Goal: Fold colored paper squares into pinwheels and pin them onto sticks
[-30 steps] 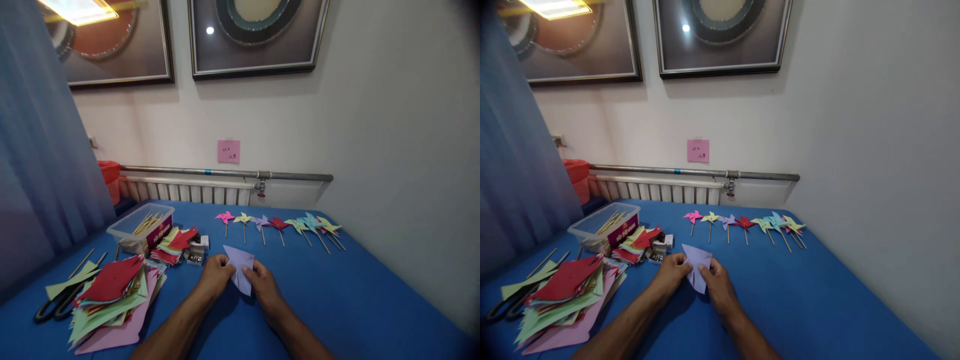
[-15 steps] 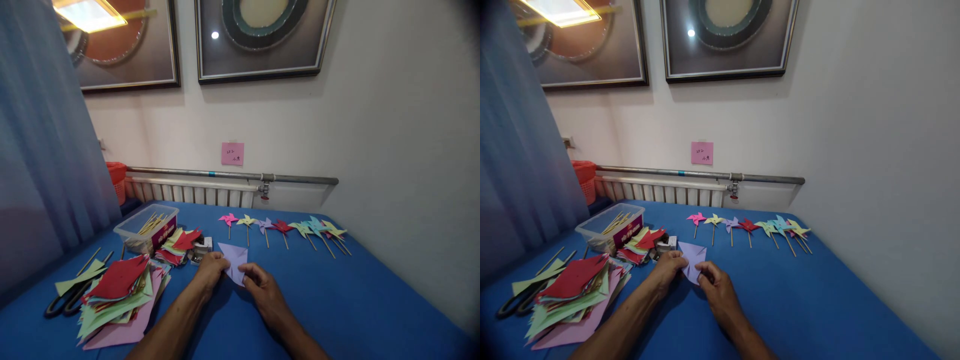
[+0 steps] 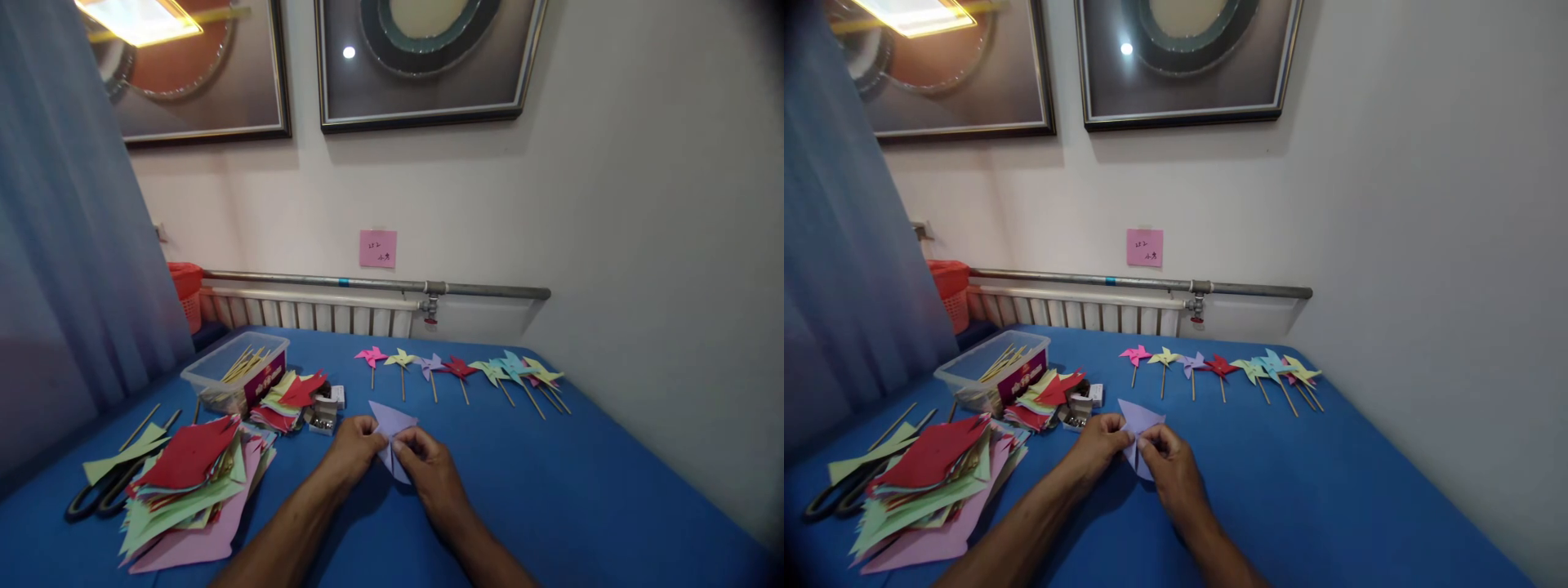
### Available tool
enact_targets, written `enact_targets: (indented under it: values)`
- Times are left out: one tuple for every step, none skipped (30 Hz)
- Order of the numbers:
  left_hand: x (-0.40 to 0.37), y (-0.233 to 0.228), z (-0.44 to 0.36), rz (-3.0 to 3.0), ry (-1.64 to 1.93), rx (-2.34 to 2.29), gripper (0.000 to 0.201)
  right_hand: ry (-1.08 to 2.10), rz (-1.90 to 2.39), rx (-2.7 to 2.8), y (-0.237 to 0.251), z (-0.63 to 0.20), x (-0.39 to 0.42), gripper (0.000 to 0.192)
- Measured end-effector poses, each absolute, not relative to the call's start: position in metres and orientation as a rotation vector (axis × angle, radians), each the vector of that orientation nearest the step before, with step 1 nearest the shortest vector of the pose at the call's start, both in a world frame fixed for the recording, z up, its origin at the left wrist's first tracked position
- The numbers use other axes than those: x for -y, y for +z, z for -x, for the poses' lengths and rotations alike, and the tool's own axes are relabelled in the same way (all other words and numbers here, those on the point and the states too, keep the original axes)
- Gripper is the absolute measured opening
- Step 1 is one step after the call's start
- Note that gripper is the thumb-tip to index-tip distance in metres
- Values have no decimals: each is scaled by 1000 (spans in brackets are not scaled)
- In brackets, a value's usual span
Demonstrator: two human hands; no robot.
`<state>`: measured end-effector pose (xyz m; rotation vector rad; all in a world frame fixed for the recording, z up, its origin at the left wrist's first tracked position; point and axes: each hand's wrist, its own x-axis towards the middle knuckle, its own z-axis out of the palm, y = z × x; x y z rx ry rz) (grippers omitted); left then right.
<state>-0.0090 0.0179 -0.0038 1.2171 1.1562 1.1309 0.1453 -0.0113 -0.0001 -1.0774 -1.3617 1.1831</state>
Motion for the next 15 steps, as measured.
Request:
enact_targets:
  values:
    - [-18, -3, 9, -1220, 1131, -1151, 25, 1180, 1082, 1349, 0, -145, 12, 31]
    - [-17, -3, 9, -1220, 1134, -1146, 26, 1171, 1086, 1339, 0, -145, 12, 31]
    - [-17, -2, 9, -1218, 1139, -1147, 27, 1160, 1087, 1336, 0, -145, 12, 31]
    - [-17, -2, 9, -1216, 1140, -1152, 27, 1147, 1084, 1342, 0, -145, 12, 32]
    - [-17, -2, 9, -1214, 1137, -1161, 27, 1134, 1076, 1355, -1, -145, 12, 33]
    - [-17, -2, 9, -1211, 1129, -1173, 27, 1120, 1065, 1377, -1, -146, 12, 33]
    - [-18, -3, 9, -1203, 1125, -1186, 27, 1107, 1050, 1407, -1, -147, 12, 34]
    - [-18, -3, 9, -1193, 1124, -1197, 27, 1093, 1037, 1438, -1, -148, 13, 34]
    - [-19, -4, 9, -1183, 1126, -1205, 28, 1083, 1025, 1469, -1, -148, 13, 35]
    - [-19, -5, 9, -1174, 1135, -1212, 28, 1075, 1019, 1493, 0, -149, 13, 34]
    - [-20, -5, 9, -1167, 1145, -1217, 28, 1071, 1017, 1506, 0, -149, 13, 34]
    - [-20, -6, 9, -1166, 1152, -1218, 28, 1065, 1018, 1508, 0, -150, 13, 33]
    - [-20, -7, 9, -1169, 1158, -1213, 27, 1061, 1022, 1503, 0, -150, 13, 32]
    - [-20, -7, 8, -1175, 1161, -1204, 26, 1058, 1029, 1494, 0, -150, 12, 31]
    - [-20, -7, 8, -1180, 1162, -1195, 26, 1056, 1040, 1487, -1, -150, 12, 31]
